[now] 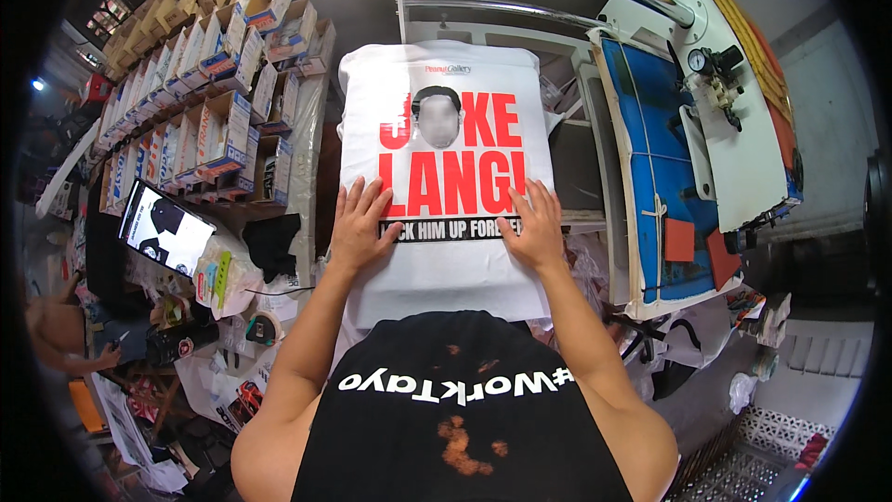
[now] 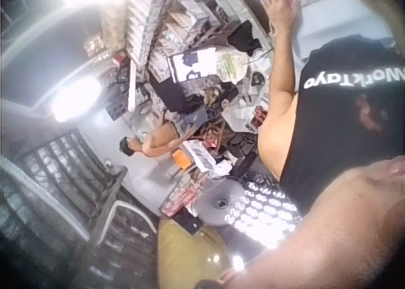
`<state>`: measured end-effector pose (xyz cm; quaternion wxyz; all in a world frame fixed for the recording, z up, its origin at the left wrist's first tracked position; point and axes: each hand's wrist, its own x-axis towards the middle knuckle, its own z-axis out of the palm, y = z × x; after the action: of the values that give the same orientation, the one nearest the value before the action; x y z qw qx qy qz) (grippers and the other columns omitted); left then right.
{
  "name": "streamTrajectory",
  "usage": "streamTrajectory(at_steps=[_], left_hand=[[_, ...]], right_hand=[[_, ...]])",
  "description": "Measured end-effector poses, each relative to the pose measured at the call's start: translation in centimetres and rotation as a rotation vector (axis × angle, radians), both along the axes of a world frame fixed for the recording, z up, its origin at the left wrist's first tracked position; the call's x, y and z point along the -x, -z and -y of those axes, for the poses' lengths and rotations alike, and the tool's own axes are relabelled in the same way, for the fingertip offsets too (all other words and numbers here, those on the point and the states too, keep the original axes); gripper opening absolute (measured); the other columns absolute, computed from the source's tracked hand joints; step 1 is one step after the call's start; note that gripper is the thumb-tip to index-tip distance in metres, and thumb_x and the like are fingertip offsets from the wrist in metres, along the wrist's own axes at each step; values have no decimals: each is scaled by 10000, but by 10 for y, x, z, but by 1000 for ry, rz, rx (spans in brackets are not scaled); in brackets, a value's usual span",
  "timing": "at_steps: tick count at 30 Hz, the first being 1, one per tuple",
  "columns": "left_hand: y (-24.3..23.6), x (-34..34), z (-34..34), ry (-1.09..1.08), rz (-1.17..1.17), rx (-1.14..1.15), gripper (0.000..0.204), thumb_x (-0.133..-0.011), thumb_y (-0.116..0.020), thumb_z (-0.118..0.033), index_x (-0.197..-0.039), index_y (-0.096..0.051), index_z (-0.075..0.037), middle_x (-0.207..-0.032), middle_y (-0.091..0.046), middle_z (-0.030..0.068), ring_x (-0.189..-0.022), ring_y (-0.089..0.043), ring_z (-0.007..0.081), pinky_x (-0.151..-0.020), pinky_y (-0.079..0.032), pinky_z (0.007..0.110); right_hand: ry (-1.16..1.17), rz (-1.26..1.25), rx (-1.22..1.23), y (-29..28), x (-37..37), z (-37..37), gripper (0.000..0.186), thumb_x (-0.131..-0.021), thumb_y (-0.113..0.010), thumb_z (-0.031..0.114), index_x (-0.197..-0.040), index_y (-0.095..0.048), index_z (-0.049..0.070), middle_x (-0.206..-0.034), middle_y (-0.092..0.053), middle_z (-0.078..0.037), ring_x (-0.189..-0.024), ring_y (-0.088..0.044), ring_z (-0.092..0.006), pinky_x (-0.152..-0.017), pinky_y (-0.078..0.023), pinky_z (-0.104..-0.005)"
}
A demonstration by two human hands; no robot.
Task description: The person prepares and prints graphics onto shirts by cutting a transfer sheet, positioning it on a shirt using a heat press machine, and then organizing shirt labels in a storage rack.
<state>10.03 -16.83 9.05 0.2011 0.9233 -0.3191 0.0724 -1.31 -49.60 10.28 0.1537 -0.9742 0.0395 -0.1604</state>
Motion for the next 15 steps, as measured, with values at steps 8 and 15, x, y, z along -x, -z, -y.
streamTrajectory(at_steps=[8, 15], left_hand=[[3, -2, 0, 12, 27, -12, 629, -837, -709, -409, -1378, -569, -120, -1514, -468, 103, -1460, -324, 352, -1212, -175, 533], [2, -2, 0, 12, 27, -15, 632, -833, -710, -400, -1375, -569, -108, -1510, -469, 115, -1453, -334, 356, -1211, -176, 534]], right_hand=[[-4, 20, -16, 2, 0, 1, 566, -845, -686, 374, -1336, -606, 105, -1452, -475, -190, -1383, -407, -370, -1159, -267, -539], [-12, 17, -3, 2, 0, 2, 566, -850, -677, 381, -1338, -604, 104, -1446, -475, -199, -1377, -411, -378, -1158, -266, -543]])
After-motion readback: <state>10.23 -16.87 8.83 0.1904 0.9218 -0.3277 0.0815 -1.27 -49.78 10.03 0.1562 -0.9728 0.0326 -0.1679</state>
